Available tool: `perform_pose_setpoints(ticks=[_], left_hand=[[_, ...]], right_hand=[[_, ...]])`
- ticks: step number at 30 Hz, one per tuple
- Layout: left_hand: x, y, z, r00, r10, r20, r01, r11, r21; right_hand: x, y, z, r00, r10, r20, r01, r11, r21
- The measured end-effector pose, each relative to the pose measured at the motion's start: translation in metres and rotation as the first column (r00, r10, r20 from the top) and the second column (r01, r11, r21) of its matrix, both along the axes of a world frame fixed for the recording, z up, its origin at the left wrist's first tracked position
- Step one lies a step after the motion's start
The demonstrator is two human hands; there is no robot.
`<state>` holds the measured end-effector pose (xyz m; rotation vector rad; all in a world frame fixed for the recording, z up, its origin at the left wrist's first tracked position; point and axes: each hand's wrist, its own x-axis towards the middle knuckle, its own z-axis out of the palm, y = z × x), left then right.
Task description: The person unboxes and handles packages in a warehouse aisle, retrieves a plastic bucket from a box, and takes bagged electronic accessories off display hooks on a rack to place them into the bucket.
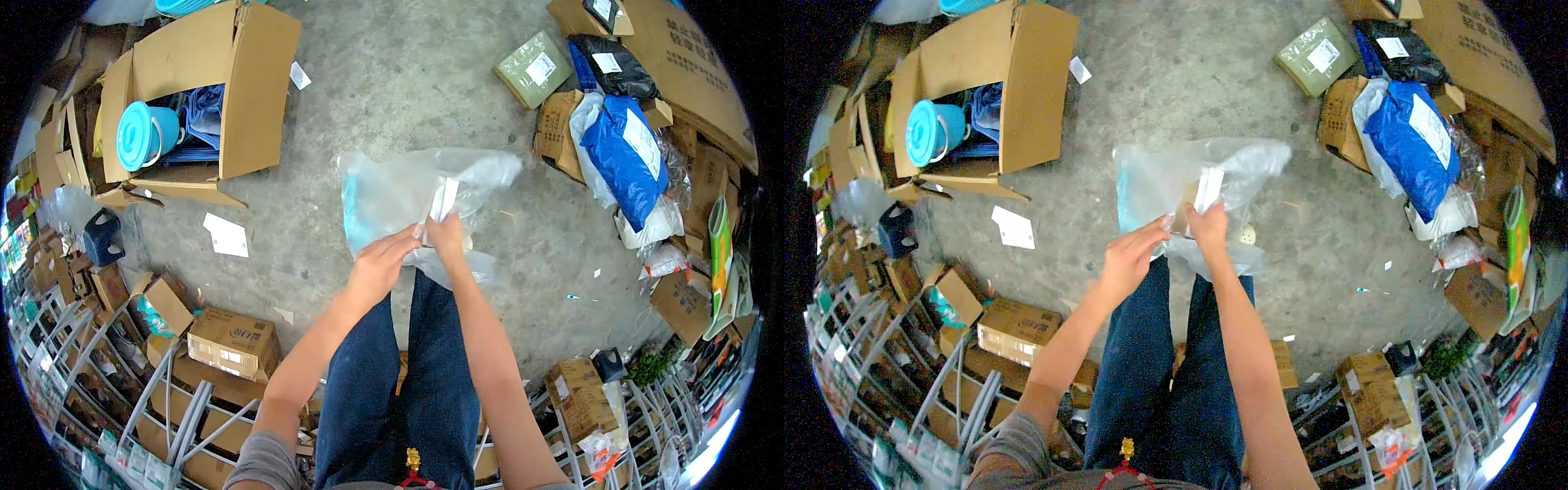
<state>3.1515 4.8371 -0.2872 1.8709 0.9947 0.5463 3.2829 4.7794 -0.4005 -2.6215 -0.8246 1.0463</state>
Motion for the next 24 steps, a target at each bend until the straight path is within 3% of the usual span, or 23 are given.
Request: perform_pose_setpoints(ticks=[2,3,4,6,7,9,12,14,16,20,23,24], left_hand=[[-0.001,-0.001,-0.001,1.0,0.02,0.003,-0.02,0.999,-0.025],[-0.004,0.001,-0.003,0.997,0.073,-0.04,-0.074,0.996,-0.04],[-0.007,0.003,-0.006,0.989,0.124,-0.083,-0.128,0.99,-0.052],[-0.016,0.012,-0.02,0.978,0.17,-0.124,-0.173,0.985,-0.018],[-0.022,0.017,-0.028,0.961,0.222,-0.165,-0.222,0.975,0.017],[-0.034,0.027,-0.043,0.945,0.251,-0.211,-0.259,0.966,-0.009],[-0.049,0.039,-0.068,0.921,0.252,-0.296,-0.264,0.964,0.0],[-0.055,0.046,-0.082,0.912,0.233,-0.337,-0.235,0.971,0.036],[-0.052,0.055,-0.09,0.898,0.238,-0.369,-0.235,0.971,0.054],[-0.039,0.069,-0.098,0.884,0.278,-0.376,-0.277,0.959,0.057],[-0.031,0.065,-0.12,0.88,0.199,-0.43,-0.176,0.98,0.092],[-0.027,0.058,-0.129,0.879,0.054,-0.474,-0.043,0.999,0.033]], right_hand=[[-0.009,-0.009,-0.022,0.934,-0.203,-0.293,0.242,0.965,0.104],[-0.009,-0.01,-0.023,0.982,-0.119,-0.144,0.122,0.992,0.012],[-0.004,-0.011,-0.024,0.982,-0.121,-0.143,0.124,0.992,0.012],[0.009,-0.01,-0.025,0.96,-0.152,-0.236,0.106,0.974,-0.2],[0.012,-0.013,-0.025,0.96,-0.151,-0.236,0.104,0.974,-0.199],[0.019,-0.023,-0.022,0.964,-0.121,-0.236,0.146,0.985,0.092],[0.031,-0.043,-0.022,0.95,-0.181,-0.256,0.243,0.942,0.233],[0.038,-0.06,-0.027,0.958,-0.187,-0.215,0.235,0.946,0.225],[0.042,-0.066,-0.014,0.935,-0.266,-0.234,0.295,0.95,0.099],[0.049,-0.11,-0.03,0.935,-0.243,-0.259,0.264,0.963,0.05],[0.048,-0.132,-0.02,0.943,-0.228,-0.242,0.215,0.974,-0.079],[0.048,-0.144,-0.025,0.948,-0.221,-0.228,0.202,0.974,-0.104]])
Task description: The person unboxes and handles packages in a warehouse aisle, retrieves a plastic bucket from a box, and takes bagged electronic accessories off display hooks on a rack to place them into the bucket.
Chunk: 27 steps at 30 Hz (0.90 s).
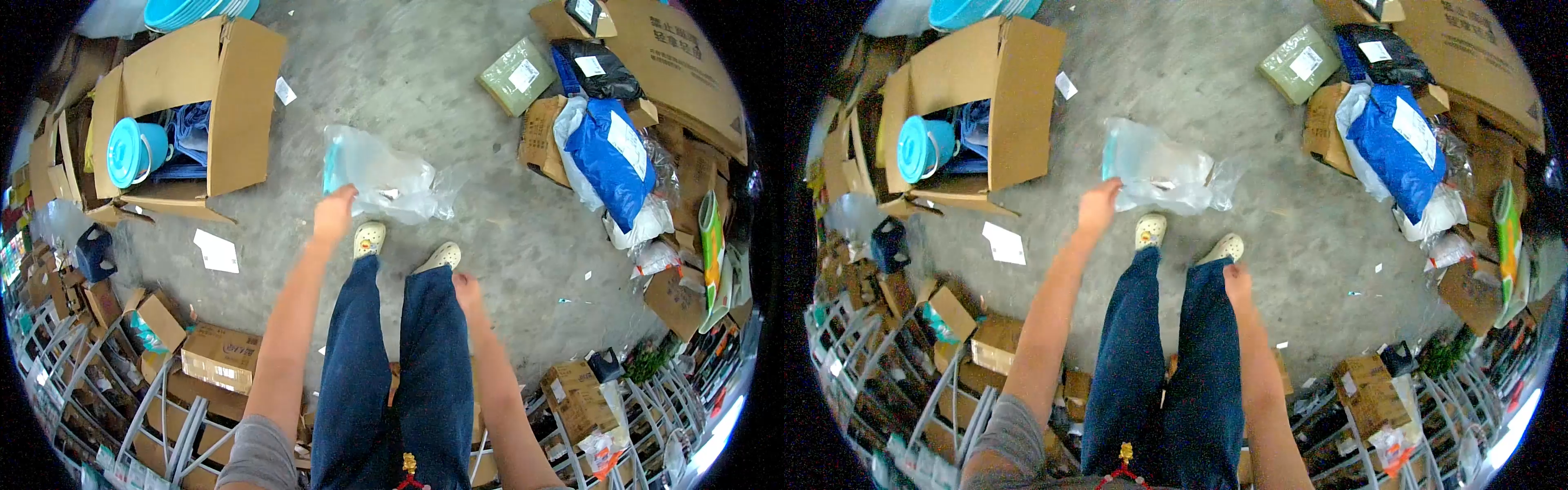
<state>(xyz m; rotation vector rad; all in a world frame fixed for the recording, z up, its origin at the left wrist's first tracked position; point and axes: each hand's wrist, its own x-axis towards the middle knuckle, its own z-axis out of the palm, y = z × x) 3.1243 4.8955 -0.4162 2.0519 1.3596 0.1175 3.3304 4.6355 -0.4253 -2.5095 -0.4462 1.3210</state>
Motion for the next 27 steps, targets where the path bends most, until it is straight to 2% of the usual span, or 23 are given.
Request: perform_pose_setpoints(ticks=[1,3,5,6,8,9,11,13,15,16,17,18,19,20,21,22,24,25,27], left_hand=[[0.003,-0.009,-0.01,0.991,-0.133,-0.036,0.13,0.989,-0.064],[0.009,-0.035,-0.033,0.924,-0.383,0.008,0.383,0.923,-0.046],[0.024,-0.057,-0.016,0.885,-0.462,-0.05,0.46,0.887,-0.049],[0.03,-0.067,-0.009,0.883,-0.467,-0.044,0.465,0.884,-0.041],[0.039,-0.084,0.001,0.916,-0.399,-0.051,0.361,0.872,-0.33],[0.039,-0.092,0.006,0.915,-0.401,-0.045,0.367,0.873,-0.32],[0.031,-0.109,0.012,0.946,-0.298,-0.127,0.199,0.845,-0.497],[0.002,-0.126,0.01,0.988,-0.119,-0.098,0.057,0.871,-0.488],[-0.051,-0.15,-0.005,0.968,0.061,-0.245,-0.183,0.84,-0.511],[-0.08,-0.155,0.004,0.956,0.149,-0.254,-0.261,0.83,-0.493],[-0.117,-0.169,0.003,0.921,0.213,-0.326,-0.348,0.824,-0.446],[-0.146,-0.171,0.021,0.872,0.238,-0.427,-0.439,0.767,-0.468],[-0.174,-0.172,0.04,0.813,0.25,-0.526,-0.525,0.705,-0.477],[-0.208,-0.189,0.053,0.807,0.374,-0.457,-0.552,0.752,-0.361],[-0.246,-0.206,0.048,0.785,0.349,-0.512,-0.542,0.787,-0.295],[-0.252,-0.194,0.079,0.669,0.322,-0.67,-0.664,0.664,-0.344],[-0.294,-0.212,0.08,0.645,0.44,-0.625,-0.714,0.637,-0.29],[-0.292,-0.206,0.09,0.636,0.489,-0.597,-0.732,0.628,-0.265],[-0.285,-0.196,0.125,0.564,0.551,-0.615,-0.807,0.525,-0.271]], right_hand=[[-0.001,-0.011,-0.005,1.0,0.014,0.008,-0.014,1.0,-0.028],[-0.003,-0.03,-0.014,1.0,0.022,0.006,-0.021,0.999,-0.042],[-0.004,-0.036,-0.01,1.0,0.03,0.003,-0.029,0.998,-0.057],[-0.006,-0.034,-0.003,0.998,-0.032,-0.056,0.032,0.999,-0.012],[-0.009,-0.037,0.0,0.99,-0.093,-0.108,0.098,0.994,0.038],[-0.011,-0.043,-0.003,0.993,-0.078,-0.086,0.083,0.995,0.061],[-0.011,-0.057,-0.004,0.99,-0.104,-0.1,0.111,0.991,0.075],[-0.01,-0.063,0.027,0.97,-0.156,-0.184,0.185,0.972,0.149],[-0.003,-0.093,0.052,0.984,-0.096,-0.148,0.102,0.994,0.036],[0.004,-0.127,0.053,0.995,0.007,-0.096,-0.01,1.0,-0.029],[0.01,-0.159,0.059,0.997,-0.006,-0.083,0.0,0.997,-0.074],[0.019,-0.186,0.074,0.986,-0.089,-0.138,0.071,0.988,-0.134],[0.023,-0.224,0.072,0.979,-0.188,-0.083,0.183,0.981,-0.064],[0.036,-0.262,0.066,0.999,-0.034,0.01,0.035,0.992,-0.119],[0.047,-0.271,0.079,0.993,-0.112,-0.024,0.104,0.967,-0.233],[0.053,-0.268,0.098,0.981,-0.189,-0.054,0.167,0.946,-0.277],[0.063,-0.245,0.125,0.932,-0.361,-0.029,0.343,0.906,-0.249],[0.064,-0.23,0.136,0.924,-0.383,-0.008,0.373,0.904,-0.206],[0.07,-0.191,0.146,0.924,-0.38,-0.025,0.373,0.916,-0.146]])
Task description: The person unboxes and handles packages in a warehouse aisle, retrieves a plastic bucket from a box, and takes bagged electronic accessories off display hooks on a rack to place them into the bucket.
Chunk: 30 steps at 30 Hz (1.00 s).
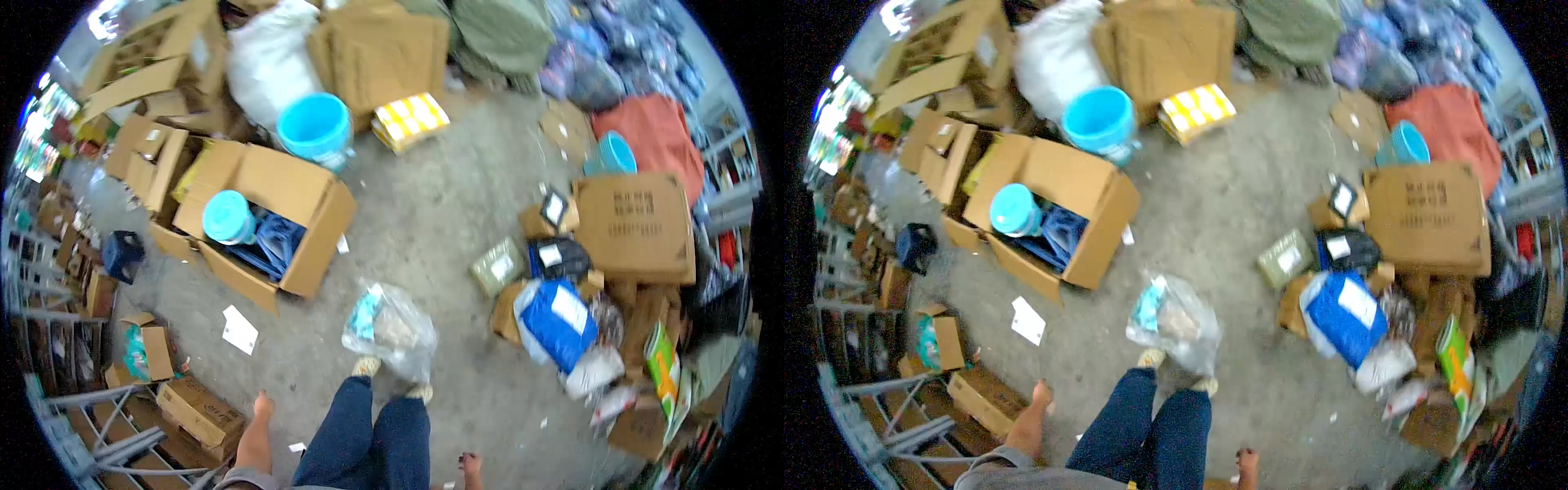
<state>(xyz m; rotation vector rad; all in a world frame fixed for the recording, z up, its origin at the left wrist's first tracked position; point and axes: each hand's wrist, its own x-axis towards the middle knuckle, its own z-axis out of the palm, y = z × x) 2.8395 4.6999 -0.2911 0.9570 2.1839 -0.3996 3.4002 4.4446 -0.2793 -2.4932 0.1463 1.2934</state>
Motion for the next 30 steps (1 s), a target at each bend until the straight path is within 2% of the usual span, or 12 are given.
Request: perform_pose_setpoints(ticks=[3,5,9,11,13,15,17,19,22,23,25,30], left_hand=[[0.022,0.009,0.028,0.996,0.011,0.092,-0.028,0.982,0.185],[0.028,0.008,0.003,0.997,-0.016,0.08,0.002,0.987,0.162],[0.092,0.022,0.043,0.982,0.062,0.178,-0.124,0.924,0.362],[0.108,0.02,0.01,0.956,-0.199,0.217,0.083,0.889,0.45],[0.152,0.019,0.053,0.961,-0.057,0.27,-0.107,0.826,0.554],[0.181,0.014,0.077,0.95,-0.046,0.309,-0.148,0.805,0.574],[0.203,0.003,0.103,0.941,-0.045,0.334,-0.169,0.794,0.584],[0.231,-0.012,0.13,0.938,-0.083,0.336,-0.178,0.716,0.675],[0.254,-0.037,0.182,0.962,-0.097,0.256,-0.148,0.602,0.784],[0.261,-0.048,0.203,0.963,-0.056,0.265,-0.18,0.6,0.78],[0.264,-0.071,0.247,0.997,-0.06,0.049,-0.008,0.546,0.838],[0.255,-0.141,0.319,0.981,0.066,-0.182,0.101,0.625,0.774]], right_hand=[[0.006,0.049,-0.005,0.997,0.079,-0.019,-0.077,0.99,0.114],[0.012,0.091,-0.01,0.995,0.104,-0.002,-0.102,0.978,0.18],[0.024,0.19,-0.022,0.962,0.27,-0.04,-0.246,0.921,0.302],[0.028,0.227,-0.028,0.931,0.357,-0.075,-0.31,0.882,0.355],[0.021,0.255,-0.026,0.905,0.389,-0.172,-0.297,0.868,0.397],[-0.003,0.289,0.001,0.872,0.362,-0.329,-0.226,0.895,0.385],[-0.016,0.307,-0.005,0.726,0.515,-0.457,-0.128,0.753,0.645],[-0.054,0.323,0.074,0.659,0.667,-0.347,-0.335,0.673,0.659],[-0.106,0.312,0.15,0.477,0.876,-0.074,-0.468,0.324,0.822],[-0.121,0.305,0.164,0.388,0.921,0.031,-0.492,0.179,0.852],[-0.152,0.294,0.173,0.215,0.971,0.101,-0.42,-0.001,0.907],[-0.202,0.223,0.285,0.023,0.984,0.179,-0.312,-0.163,0.936]])
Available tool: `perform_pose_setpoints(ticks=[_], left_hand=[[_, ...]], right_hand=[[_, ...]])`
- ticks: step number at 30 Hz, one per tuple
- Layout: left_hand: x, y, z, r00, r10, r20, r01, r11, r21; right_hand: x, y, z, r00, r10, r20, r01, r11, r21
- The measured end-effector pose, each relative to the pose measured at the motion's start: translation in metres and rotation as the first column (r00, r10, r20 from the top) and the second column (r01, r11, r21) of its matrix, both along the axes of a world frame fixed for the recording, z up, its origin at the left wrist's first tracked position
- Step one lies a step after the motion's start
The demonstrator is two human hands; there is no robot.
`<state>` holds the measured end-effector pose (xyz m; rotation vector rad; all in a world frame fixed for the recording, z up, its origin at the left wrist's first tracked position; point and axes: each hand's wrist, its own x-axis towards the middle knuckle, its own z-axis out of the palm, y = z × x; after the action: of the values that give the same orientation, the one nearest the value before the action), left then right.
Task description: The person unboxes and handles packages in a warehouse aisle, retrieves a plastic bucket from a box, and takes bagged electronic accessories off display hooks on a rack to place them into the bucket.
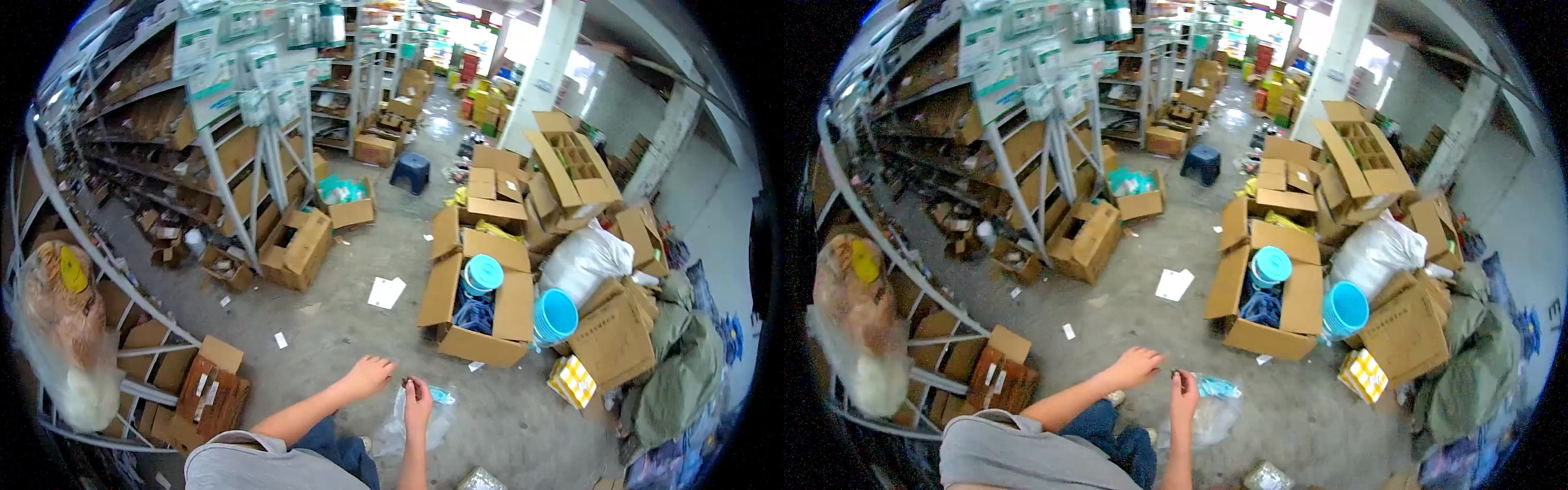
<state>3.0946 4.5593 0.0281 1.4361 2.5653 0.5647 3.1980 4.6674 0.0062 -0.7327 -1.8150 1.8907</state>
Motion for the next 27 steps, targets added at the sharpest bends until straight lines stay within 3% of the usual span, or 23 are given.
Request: perform_pose_setpoints(ticks=[4,6,8,9,11,12,14,15,22,27], left_hand=[[-0.012,-0.064,0.055,0.947,0.166,-0.275,-0.139,0.984,0.114],[-0.017,-0.093,0.08,0.926,0.243,-0.29,-0.215,0.969,0.125],[-0.023,-0.119,0.091,0.896,0.339,-0.288,-0.307,0.94,0.149],[-0.027,-0.131,0.092,0.886,0.351,-0.301,-0.323,0.936,0.141],[-0.035,-0.154,0.089,0.852,0.437,-0.289,-0.445,0.894,0.039],[-0.038,-0.165,0.086,0.83,0.463,-0.311,-0.473,0.88,0.046],[-0.043,-0.186,0.073,0.755,0.601,-0.261,-0.653,0.727,-0.213],[-0.051,-0.198,0.067,0.765,0.617,-0.182,-0.642,0.714,-0.28],[-0.122,-0.274,0.07,0.761,0.635,-0.129,-0.646,0.729,-0.227],[-0.168,-0.314,0.082,0.685,0.714,-0.142,-0.728,0.668,-0.152]], right_hand=[[-0.023,-0.039,0.049,0.991,0.135,-0.003,-0.134,0.983,0.123],[-0.036,-0.057,0.073,0.98,0.195,-0.036,-0.186,0.967,0.174],[-0.05,-0.066,0.09,0.966,0.259,0.008,-0.229,0.843,0.487],[-0.058,-0.072,0.093,0.961,0.276,-0.005,-0.24,0.844,0.479],[-0.075,-0.084,0.093,0.947,0.32,0.014,-0.256,0.731,0.633],[-0.084,-0.091,0.093,0.936,0.351,-0.01,-0.265,0.725,0.635],[-0.105,-0.108,0.086,0.935,0.342,0.095,-0.334,0.752,0.568],[-0.119,-0.118,0.083,0.925,0.374,0.068,-0.344,0.749,0.566],[-0.188,-0.195,0.069,0.87,0.453,0.196,-0.451,0.567,0.69],[-0.239,-0.241,0.063,0.816,0.483,0.317,-0.489,0.283,0.825]])
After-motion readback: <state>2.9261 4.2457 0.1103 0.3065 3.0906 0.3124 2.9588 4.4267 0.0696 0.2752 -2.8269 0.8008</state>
